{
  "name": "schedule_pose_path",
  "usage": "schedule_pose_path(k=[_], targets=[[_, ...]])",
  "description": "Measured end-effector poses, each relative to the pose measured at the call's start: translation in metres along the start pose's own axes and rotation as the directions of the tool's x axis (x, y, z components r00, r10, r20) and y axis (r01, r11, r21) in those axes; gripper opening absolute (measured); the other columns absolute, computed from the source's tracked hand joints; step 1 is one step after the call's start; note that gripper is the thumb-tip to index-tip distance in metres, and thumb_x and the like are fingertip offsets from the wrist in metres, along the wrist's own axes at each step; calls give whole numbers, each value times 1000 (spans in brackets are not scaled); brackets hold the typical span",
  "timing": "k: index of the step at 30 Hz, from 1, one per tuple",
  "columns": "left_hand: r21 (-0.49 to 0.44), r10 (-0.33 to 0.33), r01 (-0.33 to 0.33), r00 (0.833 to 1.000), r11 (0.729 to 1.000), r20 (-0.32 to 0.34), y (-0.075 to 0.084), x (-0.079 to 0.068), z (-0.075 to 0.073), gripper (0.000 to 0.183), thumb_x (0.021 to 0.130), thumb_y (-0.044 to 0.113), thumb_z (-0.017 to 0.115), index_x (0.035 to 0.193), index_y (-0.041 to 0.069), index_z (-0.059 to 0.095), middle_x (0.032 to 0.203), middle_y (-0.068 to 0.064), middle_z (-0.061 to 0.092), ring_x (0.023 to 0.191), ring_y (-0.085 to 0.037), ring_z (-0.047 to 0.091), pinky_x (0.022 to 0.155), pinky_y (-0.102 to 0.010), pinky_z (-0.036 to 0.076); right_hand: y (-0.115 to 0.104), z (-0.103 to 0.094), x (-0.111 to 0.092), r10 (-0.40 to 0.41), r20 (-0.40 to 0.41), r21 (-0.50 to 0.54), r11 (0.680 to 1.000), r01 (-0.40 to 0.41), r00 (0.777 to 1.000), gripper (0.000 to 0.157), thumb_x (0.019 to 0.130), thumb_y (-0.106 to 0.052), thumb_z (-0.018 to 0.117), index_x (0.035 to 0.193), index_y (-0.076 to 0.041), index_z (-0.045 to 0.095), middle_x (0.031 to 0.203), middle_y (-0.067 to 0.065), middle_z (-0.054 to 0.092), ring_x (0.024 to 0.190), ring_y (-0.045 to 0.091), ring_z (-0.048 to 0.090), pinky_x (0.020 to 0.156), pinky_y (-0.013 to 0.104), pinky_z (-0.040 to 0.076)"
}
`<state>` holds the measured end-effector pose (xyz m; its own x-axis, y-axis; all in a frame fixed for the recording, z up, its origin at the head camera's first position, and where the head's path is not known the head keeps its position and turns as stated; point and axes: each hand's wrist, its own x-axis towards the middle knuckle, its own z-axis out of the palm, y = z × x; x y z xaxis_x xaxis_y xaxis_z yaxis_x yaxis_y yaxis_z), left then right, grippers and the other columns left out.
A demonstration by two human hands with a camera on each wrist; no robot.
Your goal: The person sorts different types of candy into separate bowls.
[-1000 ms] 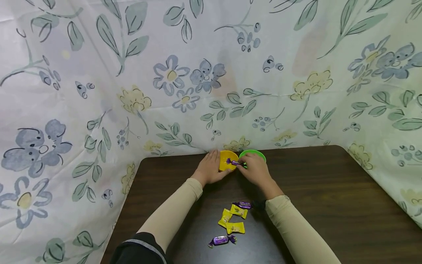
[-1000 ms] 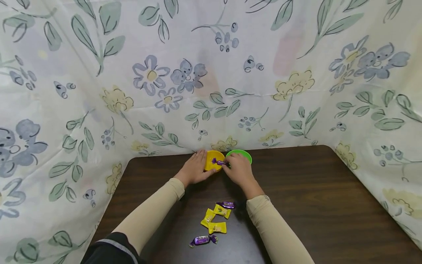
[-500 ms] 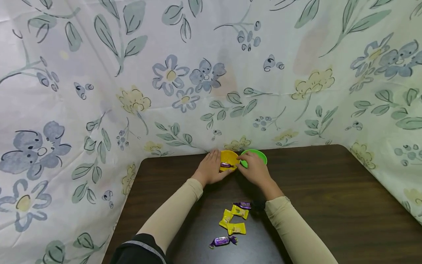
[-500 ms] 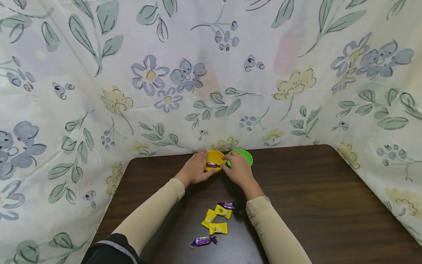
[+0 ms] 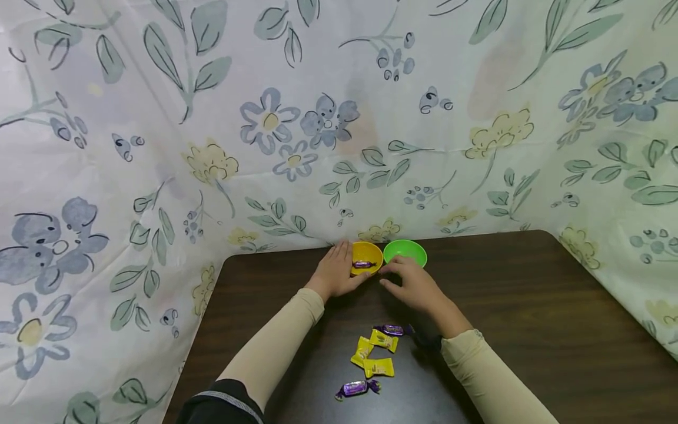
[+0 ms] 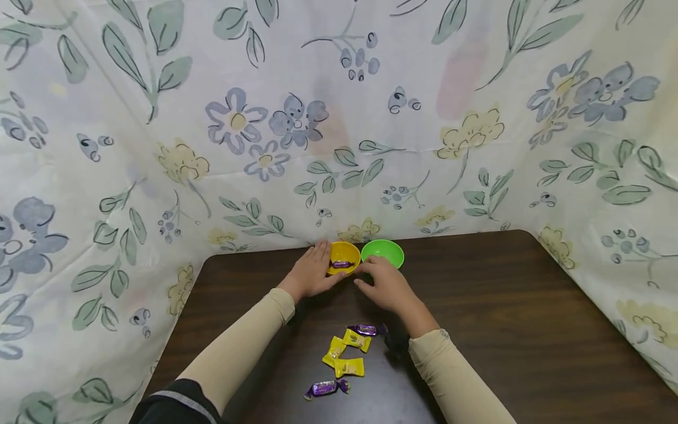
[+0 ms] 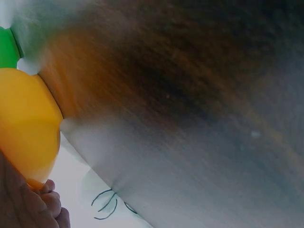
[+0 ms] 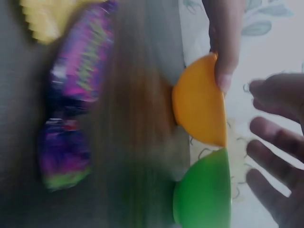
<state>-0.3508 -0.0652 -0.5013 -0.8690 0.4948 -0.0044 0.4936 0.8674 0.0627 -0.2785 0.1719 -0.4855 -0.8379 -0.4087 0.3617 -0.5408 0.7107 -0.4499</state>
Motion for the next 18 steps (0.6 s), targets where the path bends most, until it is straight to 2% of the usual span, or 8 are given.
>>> schedule_pose_path(k=[5,8,13,18], targets=[[-6,-1,1,1000,1000,-2,0,0,0,104,102,77,31,169,-1,18,177,-20,21,165,-32,20,135,-44,17,-5,-5,-22,-61,130,43,998,55,990,20,97,-17,78,114,-8,79,107,0,70,97,16,65,89,41,59],[-9,10,-10,1000,1000,-3,0,1,2,104,101,77,29,168,-2,18,177,-20,20,166,-32,20,135,-45,17,-6,-8,-36,-46,203,34,999,40,978,19,97,-19,78,115,-10,79,105,-4,68,96,12,62,88,37,59],[-6,10,-10,1000,1000,4,0,1,0,104,102,77,29,168,-2,18,177,-21,20,165,-32,20,135,-45,18,-3,-13,-53,-31,293,-2,999,33,956,23,97,-23,78,117,-11,78,105,-4,67,97,11,60,87,38,58],[-5,16,-15,1000,1000,10,0,1,-2,104,101,77,29,168,-2,17,177,-21,19,165,-33,20,135,-45,18,-1,-15,-68,-26,353,-8,999,31,935,29,96,-22,79,123,-12,77,109,-2,67,100,12,61,88,38,58]])
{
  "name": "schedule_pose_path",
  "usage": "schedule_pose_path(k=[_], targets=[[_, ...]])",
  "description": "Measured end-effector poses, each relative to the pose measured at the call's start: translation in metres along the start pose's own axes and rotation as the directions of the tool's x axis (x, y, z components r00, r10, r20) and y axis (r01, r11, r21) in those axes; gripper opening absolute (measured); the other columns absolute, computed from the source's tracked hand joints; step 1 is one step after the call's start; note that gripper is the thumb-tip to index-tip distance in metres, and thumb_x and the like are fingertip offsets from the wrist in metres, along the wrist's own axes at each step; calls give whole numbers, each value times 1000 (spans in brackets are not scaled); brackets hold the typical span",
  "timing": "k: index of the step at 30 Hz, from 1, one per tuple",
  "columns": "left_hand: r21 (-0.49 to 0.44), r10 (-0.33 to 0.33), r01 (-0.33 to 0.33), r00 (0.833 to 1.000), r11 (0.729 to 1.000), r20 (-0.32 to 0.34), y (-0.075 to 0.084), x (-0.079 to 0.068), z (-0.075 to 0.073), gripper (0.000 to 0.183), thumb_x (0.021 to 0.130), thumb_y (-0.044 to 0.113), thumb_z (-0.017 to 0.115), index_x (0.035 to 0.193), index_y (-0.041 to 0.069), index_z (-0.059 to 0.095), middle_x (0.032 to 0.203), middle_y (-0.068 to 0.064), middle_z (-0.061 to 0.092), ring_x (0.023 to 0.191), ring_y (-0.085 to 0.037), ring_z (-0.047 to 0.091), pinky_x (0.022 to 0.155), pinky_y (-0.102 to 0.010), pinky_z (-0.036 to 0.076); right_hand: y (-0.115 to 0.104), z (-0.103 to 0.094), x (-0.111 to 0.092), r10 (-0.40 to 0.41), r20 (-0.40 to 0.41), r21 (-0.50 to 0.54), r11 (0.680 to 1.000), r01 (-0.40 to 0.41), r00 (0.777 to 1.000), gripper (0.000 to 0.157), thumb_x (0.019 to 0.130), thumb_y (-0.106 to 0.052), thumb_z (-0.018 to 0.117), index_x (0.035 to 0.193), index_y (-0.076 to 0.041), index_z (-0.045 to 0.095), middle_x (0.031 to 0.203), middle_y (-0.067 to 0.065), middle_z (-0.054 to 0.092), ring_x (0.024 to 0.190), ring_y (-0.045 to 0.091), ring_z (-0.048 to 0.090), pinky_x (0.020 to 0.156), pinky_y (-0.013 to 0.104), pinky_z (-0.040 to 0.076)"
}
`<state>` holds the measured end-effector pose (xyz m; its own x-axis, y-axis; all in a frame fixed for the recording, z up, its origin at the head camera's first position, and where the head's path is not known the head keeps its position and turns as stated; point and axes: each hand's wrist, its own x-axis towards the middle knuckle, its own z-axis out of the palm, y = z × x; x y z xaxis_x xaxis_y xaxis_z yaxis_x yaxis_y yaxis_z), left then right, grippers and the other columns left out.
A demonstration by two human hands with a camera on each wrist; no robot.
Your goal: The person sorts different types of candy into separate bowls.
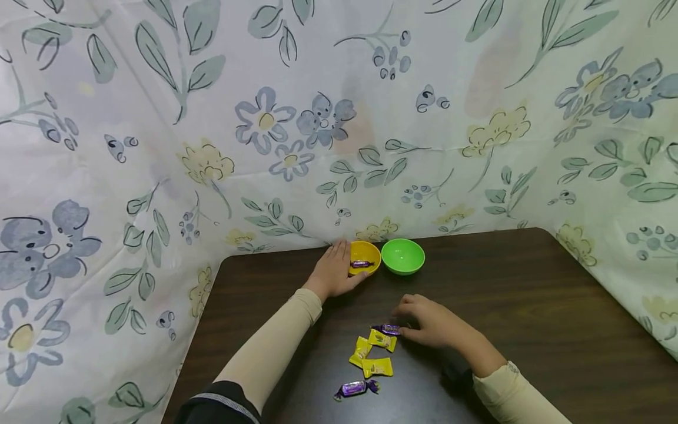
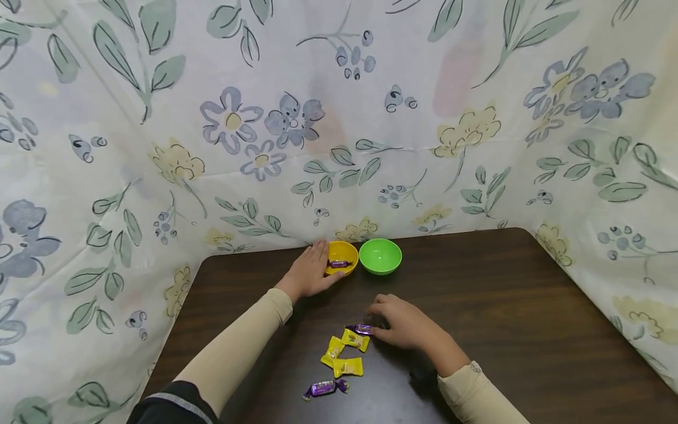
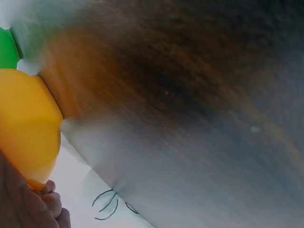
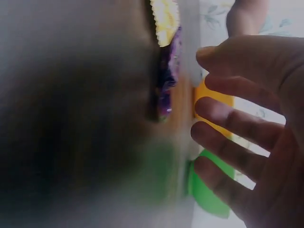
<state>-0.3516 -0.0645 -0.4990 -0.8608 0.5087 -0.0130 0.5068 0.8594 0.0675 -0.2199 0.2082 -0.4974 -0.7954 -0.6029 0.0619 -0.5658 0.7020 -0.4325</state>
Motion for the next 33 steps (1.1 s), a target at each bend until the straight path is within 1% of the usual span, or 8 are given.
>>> schedule_pose_path(k=[3,6,12,16,24,27,33], targets=[[2,-1,1,1000,1000,5,0,-1,-1,105,101,77,29,168,-2,16,177,-21,18,166,-33,19,135,-45,17,0,3,-6,-4,13,1,1000,4,1000,30,94,-19,80,124,-13,76,109,-3,67,99,12,62,86,38,58],[4,0,0,1000,1000,5,0,0,-1,106,101,78,28,168,-2,16,177,-20,18,166,-33,19,135,-44,17,1,5,-11,11,12,-15,1000,-11,1000,30,93,-18,80,123,-14,77,107,-4,66,96,10,60,82,36,56],[5,2,-2,1000,1000,-7,0,2,1,106,101,79,28,169,-2,16,177,-19,18,165,-32,20,135,-44,17,1,12,-16,47,-11,-39,998,-48,999,28,92,-20,82,120,-15,79,100,-8,61,88,5,51,73,29,49],[7,-6,6,1000,1000,7,-1,1,3,105,101,78,28,169,-1,15,178,-19,17,166,-32,19,135,-44,17,1,16,-16,34,-31,-45,998,-36,999,25,93,-21,82,117,-16,80,96,-8,59,83,4,48,70,26,45],[-3,-18,18,1000,1000,10,-2,-1,5,104,101,77,29,169,-1,16,177,-19,18,166,-32,19,135,-44,18,-2,22,-11,12,-76,-85,996,-18,997,20,92,-22,84,111,-18,81,96,-8,62,84,4,53,70,28,50],[0,-20,20,1000,1000,5,-2,0,5,104,101,78,29,169,-1,16,177,-19,18,166,-32,19,135,-44,18,-3,23,-9,19,-73,-101,995,-26,997,20,92,-23,84,111,-19,80,98,-8,63,86,4,54,71,29,52],[11,-18,18,1000,1000,3,-2,0,5,105,101,78,28,169,0,14,178,-19,17,166,-31,19,135,-43,17,-4,25,-4,27,-59,-101,994,-33,998,23,91,-27,84,112,-19,80,99,-9,63,85,4,51,70,28,50]])
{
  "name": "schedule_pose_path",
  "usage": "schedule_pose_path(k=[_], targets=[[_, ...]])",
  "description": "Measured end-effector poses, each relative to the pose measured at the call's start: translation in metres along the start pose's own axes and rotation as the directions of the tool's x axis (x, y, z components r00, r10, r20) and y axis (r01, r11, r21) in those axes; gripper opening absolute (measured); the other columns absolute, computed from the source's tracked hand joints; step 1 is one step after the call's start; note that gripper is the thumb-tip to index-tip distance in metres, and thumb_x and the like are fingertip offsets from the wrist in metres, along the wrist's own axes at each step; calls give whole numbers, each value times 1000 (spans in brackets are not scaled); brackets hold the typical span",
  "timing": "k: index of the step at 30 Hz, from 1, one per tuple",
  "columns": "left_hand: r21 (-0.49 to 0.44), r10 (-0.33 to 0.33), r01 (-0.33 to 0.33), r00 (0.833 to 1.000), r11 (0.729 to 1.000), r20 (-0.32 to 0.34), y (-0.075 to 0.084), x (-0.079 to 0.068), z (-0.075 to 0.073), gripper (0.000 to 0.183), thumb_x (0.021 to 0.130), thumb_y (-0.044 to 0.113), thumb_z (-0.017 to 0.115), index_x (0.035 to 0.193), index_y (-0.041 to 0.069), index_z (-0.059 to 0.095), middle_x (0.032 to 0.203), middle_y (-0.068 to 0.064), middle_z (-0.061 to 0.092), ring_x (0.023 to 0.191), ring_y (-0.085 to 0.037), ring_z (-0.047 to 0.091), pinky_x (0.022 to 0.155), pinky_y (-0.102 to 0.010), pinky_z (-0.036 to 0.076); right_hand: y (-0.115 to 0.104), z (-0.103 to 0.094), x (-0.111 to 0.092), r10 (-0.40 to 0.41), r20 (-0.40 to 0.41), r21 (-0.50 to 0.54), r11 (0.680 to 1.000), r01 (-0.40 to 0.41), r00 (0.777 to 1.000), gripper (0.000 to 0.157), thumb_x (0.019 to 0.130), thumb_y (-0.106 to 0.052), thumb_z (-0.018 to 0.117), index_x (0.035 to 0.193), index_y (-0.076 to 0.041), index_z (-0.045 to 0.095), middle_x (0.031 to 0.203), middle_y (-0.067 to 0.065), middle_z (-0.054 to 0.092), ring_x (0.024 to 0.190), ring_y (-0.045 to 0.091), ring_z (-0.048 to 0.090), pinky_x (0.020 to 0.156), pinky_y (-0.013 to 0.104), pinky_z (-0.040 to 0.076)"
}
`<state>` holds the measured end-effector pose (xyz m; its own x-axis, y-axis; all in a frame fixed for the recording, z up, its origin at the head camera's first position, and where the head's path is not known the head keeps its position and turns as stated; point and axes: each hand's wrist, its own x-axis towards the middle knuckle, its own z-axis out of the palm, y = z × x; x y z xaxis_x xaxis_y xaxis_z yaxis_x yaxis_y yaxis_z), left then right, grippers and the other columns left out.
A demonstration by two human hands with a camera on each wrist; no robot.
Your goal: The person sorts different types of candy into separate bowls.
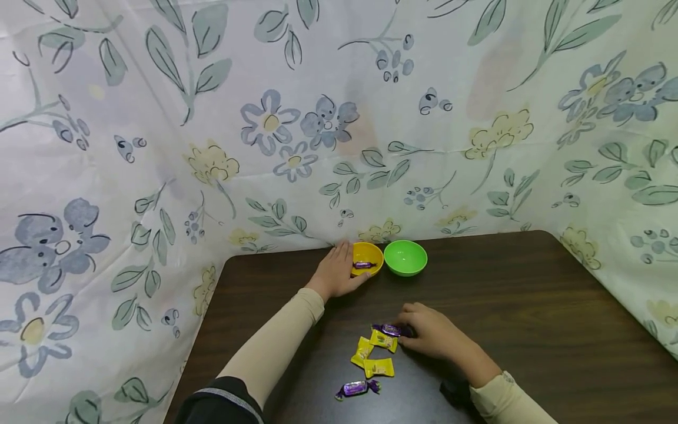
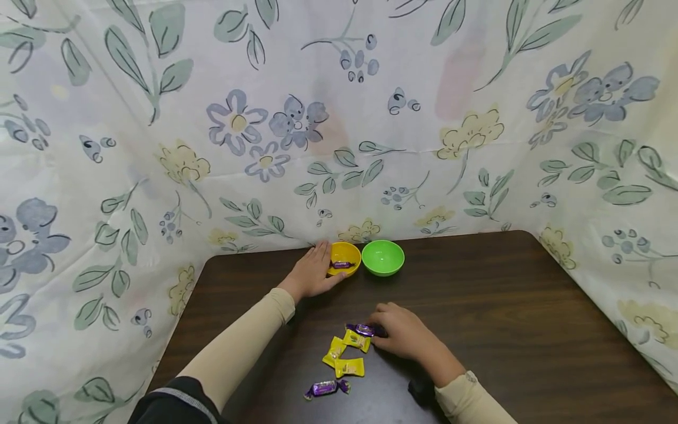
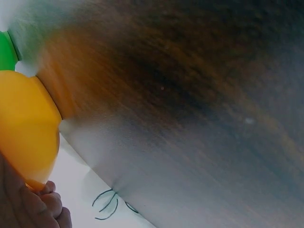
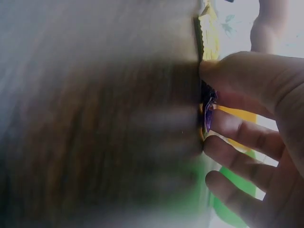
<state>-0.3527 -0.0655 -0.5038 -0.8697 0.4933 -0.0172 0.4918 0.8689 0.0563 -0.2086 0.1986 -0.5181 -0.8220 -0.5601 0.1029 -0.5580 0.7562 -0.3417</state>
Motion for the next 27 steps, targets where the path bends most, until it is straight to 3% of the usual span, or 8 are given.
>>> schedule_pose_path(k=[7,17,27], targets=[[-3,-7,7,1000,1000,9,0,0,1,104,101,78,29,169,0,14,178,-18,16,166,-30,17,135,-43,16,-2,4,5,-7,-6,-1,1000,7,1000,17,94,-27,82,109,-20,79,100,-10,65,90,4,58,77,33,57],[-29,7,-8,1000,1000,-10,3,0,-2,103,102,76,31,169,-1,17,177,-20,18,166,-32,19,134,-43,19,-5,5,10,-28,-38,-35,999,27,999,13,93,-26,82,104,-21,77,99,-10,65,88,5,58,77,35,57],[-16,-4,4,1000,1000,-3,2,0,0,105,101,78,29,169,-1,15,178,-19,16,166,-31,18,135,-43,18,-8,6,14,-31,-18,-101,994,29,999,18,92,-32,84,105,-21,79,97,-10,66,89,9,60,80,40,57]])
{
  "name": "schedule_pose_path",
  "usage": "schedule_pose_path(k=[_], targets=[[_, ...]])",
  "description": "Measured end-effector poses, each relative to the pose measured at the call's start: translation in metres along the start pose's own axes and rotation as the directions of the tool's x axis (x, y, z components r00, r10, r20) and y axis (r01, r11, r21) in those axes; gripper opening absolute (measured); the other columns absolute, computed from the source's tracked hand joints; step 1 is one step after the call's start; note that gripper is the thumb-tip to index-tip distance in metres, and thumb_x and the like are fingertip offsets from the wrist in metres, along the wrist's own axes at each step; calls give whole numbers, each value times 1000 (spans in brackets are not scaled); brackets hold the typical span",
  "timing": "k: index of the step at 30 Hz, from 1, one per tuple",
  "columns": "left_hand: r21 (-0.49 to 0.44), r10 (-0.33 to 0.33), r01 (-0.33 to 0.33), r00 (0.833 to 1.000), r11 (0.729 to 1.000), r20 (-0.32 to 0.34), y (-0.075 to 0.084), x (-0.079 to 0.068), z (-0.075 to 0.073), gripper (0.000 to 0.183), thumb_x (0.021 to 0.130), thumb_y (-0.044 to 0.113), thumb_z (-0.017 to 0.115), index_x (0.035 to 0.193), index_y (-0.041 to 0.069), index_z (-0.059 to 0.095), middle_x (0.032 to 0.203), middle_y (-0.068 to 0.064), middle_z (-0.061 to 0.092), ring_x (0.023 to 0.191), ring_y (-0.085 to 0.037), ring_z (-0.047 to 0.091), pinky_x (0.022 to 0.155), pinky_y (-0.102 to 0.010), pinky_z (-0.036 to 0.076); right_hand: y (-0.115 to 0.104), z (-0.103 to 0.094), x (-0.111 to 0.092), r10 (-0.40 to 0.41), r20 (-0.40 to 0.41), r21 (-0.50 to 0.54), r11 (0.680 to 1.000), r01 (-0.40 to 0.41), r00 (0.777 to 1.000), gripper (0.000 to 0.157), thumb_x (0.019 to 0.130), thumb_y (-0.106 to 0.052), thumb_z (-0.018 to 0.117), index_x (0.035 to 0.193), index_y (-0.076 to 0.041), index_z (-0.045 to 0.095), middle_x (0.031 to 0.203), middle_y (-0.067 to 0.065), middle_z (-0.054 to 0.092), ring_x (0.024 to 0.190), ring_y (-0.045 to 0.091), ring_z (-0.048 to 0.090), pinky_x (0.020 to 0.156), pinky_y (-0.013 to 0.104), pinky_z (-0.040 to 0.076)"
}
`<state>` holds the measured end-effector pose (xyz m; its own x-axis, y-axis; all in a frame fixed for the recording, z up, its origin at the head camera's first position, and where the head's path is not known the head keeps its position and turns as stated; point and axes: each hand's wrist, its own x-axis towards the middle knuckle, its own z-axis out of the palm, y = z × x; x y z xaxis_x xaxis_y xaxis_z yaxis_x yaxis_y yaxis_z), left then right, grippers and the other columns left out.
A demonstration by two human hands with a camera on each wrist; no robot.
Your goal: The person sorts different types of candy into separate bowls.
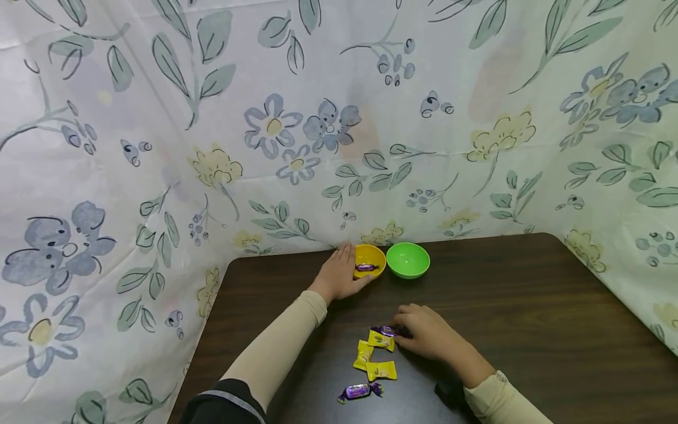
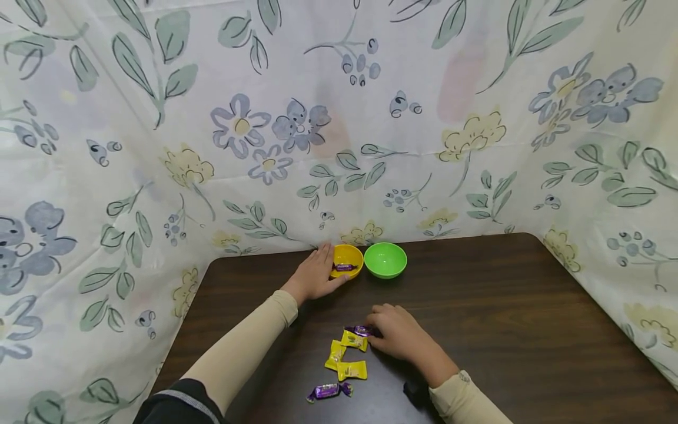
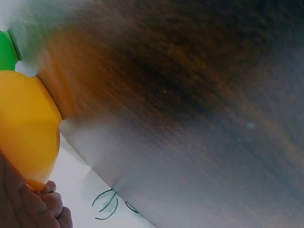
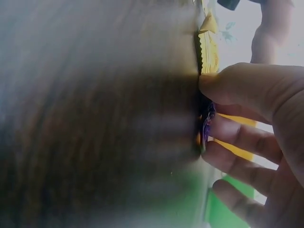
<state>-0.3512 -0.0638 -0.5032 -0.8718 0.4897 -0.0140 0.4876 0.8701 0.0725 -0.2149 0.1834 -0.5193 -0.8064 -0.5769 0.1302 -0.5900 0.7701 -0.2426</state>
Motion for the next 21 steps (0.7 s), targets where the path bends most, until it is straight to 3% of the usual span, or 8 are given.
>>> schedule_pose_path(k=[8,15,21], targets=[[-7,-4,4,1000,1000,7,0,0,3,105,101,78,29,169,0,13,178,-19,15,166,-31,17,135,-43,17,-1,2,0,-27,-24,54,998,29,999,11,93,-26,83,101,-20,78,92,-13,60,80,3,50,71,30,51],[3,-3,3,1000,1000,12,-1,1,4,105,101,79,27,170,0,13,178,-19,15,166,-30,17,135,-42,16,2,-2,-4,-46,-70,19,999,48,997,12,91,-24,84,101,-19,78,93,-10,66,85,7,59,75,37,55],[11,5,-5,1000,1000,2,-1,0,1,104,102,77,27,169,-1,15,178,-19,17,166,-31,18,135,-42,17,8,-7,-9,-42,-93,18,999,44,995,14,91,-22,84,104,-18,78,95,-9,66,85,8,60,75,36,56]])
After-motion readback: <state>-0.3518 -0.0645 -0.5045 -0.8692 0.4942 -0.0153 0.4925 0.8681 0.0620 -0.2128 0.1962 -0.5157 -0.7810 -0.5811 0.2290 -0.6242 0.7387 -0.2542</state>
